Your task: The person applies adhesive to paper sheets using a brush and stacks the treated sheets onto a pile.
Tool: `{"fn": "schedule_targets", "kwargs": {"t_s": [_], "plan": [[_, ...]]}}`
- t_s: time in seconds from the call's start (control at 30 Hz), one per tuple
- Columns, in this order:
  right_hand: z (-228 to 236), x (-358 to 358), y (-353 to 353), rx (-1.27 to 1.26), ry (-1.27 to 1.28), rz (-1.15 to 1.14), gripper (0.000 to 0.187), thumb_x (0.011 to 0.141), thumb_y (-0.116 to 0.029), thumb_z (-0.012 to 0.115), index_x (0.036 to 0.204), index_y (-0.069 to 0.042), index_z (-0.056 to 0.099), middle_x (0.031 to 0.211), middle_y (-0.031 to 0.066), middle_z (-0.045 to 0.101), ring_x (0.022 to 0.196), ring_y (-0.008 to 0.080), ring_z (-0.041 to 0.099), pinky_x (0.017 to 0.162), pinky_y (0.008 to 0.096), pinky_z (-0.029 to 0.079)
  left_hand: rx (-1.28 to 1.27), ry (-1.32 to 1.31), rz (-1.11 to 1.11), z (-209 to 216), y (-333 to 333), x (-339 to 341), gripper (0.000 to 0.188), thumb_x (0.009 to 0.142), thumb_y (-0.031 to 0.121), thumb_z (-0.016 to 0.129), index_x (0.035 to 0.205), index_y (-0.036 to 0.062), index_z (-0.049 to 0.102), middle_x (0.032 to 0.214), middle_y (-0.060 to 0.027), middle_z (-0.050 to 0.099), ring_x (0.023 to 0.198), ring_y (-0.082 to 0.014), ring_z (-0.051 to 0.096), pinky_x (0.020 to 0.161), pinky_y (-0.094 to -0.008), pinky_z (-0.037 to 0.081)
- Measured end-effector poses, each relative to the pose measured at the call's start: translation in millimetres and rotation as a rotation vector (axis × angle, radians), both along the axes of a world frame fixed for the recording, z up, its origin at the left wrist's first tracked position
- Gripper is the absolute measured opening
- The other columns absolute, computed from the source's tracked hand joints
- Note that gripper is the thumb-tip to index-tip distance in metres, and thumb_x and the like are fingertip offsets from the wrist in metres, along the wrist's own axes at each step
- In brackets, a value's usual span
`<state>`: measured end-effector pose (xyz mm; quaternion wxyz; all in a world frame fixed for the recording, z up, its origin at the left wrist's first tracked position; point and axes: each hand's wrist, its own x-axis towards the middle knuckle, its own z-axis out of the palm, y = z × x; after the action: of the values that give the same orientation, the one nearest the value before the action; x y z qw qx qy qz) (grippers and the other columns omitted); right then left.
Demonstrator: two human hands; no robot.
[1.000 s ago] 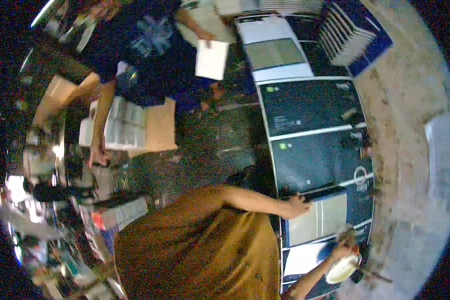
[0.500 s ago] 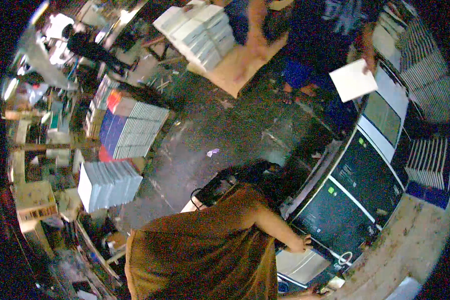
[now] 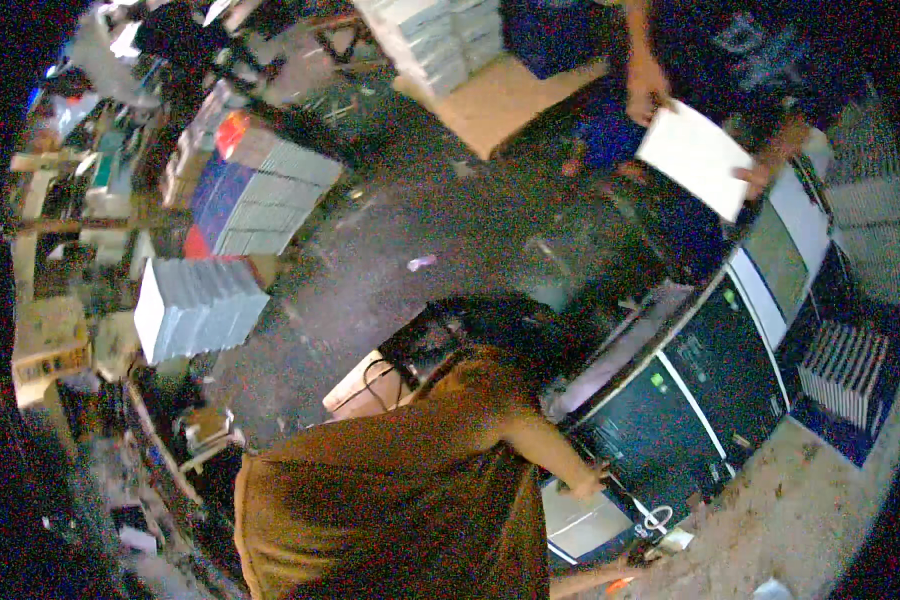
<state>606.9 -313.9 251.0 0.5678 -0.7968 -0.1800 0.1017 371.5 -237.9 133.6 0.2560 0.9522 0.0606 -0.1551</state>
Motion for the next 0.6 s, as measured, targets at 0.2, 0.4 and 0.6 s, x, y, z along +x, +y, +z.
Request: {"fn": "schedule_targets", "kwargs": {"t_s": [0.2, 0.4, 0.6], "plan": [[-4, 15, -23, 0.116, 0.211, -0.045, 0.058, 0.086, -0.009, 0.071, 0.139, 0.001, 0.052, 0.138, 0.0172, 0.056, 0.114, 0.0313, 0.058, 0.096, 0.0444, 0.053, 0.118, 0.02, 0.038, 6, -6, -19, 0.045, 0.099, 0.041, 0.038, 0.14, 0.0273, 0.052, 0.158, -0.0056, 0.035, 0.147, -0.0412, 0.022, 0.11, -0.0724, 0.019], [-23, 29, -73, -0.004, -0.06, 0.237, 0.062, 0.084, -0.007, 0.07, 0.142, -0.002, 0.049, 0.135, 0.0159, 0.054, 0.112, 0.0297, 0.055, 0.095, 0.044, 0.051, 0.141, -0.023, 0.051, 22, 6, -36, 0.048, 0.098, 0.044, 0.036, 0.14, 0.0262, 0.049, 0.155, -0.0056, 0.038, 0.143, -0.0355, 0.029, 0.11, -0.0668, 0.023], [-14, -38, -45, -0.037, -0.042, 0.153, 0.059, 0.084, -0.005, 0.069, 0.14, -0.001, 0.051, 0.13, 0.0156, 0.057, 0.108, 0.0288, 0.055, 0.092, 0.0436, 0.052, 0.092, -0.019, 0.106, 14, 0, -28, 0.051, 0.094, 0.044, 0.041, 0.141, 0.0245, 0.049, 0.153, -0.0073, 0.039, 0.141, -0.0362, 0.031, 0.109, -0.066, 0.025]]}}
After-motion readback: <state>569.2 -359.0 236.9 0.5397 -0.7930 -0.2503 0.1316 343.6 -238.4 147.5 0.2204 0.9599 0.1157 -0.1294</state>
